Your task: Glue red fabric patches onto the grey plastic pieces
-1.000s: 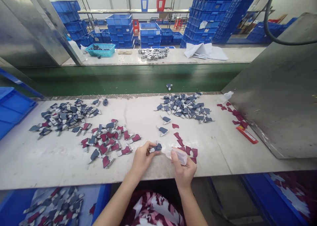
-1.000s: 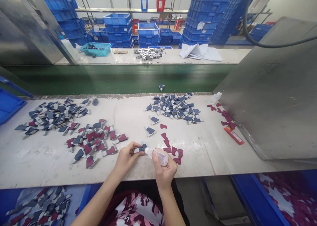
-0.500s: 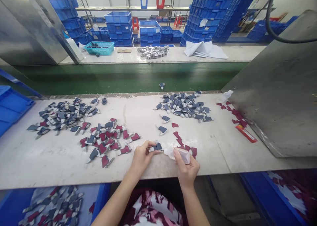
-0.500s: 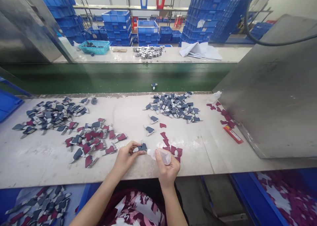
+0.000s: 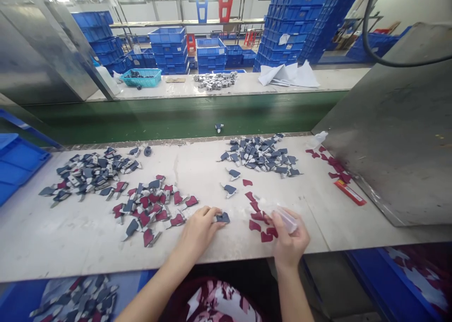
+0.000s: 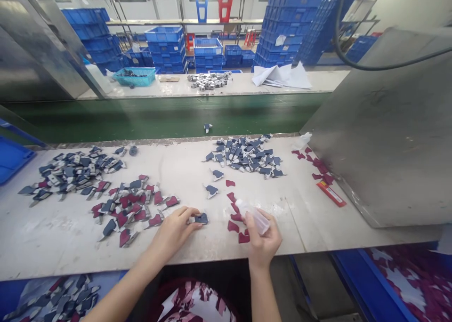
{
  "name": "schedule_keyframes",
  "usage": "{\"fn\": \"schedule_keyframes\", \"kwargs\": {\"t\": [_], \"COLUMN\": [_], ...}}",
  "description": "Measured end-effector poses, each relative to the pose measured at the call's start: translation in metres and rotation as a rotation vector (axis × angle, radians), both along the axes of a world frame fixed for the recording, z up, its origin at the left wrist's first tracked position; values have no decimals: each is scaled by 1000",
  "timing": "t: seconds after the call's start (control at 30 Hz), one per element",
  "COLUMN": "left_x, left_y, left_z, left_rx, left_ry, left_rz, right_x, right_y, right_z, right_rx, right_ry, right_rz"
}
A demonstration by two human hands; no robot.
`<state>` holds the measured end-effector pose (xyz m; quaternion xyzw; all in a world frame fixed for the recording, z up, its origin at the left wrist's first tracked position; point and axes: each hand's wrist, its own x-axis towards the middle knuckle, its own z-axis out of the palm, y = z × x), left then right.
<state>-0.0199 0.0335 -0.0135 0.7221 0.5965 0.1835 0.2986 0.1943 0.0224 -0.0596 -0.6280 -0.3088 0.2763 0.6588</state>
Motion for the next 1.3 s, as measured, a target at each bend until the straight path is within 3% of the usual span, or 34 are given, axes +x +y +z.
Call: {"fn": "schedule_keyframes", "kwargs": {"t": [0.13,0.2,0.27,0.4,0.47,0.6,0.7,0.77,0.8,0.87,0.97,1.07,1.17,1.3], "left_x": [-17,-25,-30,-26,-20,-10,-10,-12,-13,-15,-16,-17,-19,-21], "left_y": [28,64,115,226,267,308,321,324,323,316,288,242,184,101], "left_z": [44,59,64,50,39,18,9,7,7,9,15,18,18,18], "left_rx": [43,94,154,165,178,190,179,178,183,198,222,228,225,429], "left_ry": [164,184,251,449,500,533,519,503,494,470,423,355,240,362], "left_rz": [-152,-174,-164,-5,67,157,164,159,149,108,16,-103,-244,-167], "right_x": [36,49,58,63,62,56,47,36,29,14,-5,-16,-21,-30], "right_y": [18,27,33,36,33,25,15,9,8,11,29,50,60,57], "right_z": [3,2,-2,-12,-14,-9,0,6,7,9,3,-6,-9,-3], "right_rx": [-21,-41,-82,-230,-277,-214,-53,85,143,179,20,-139,-198,-202], "right_ry": [-50,-87,-127,-274,-350,-448,-679,-863,-931,-1007,-1008,-1061,-1256,-1454], "right_rz": [-58,-75,-81,-99,-100,-119,-396,-535,-506,-249,153,287,343,398]}}
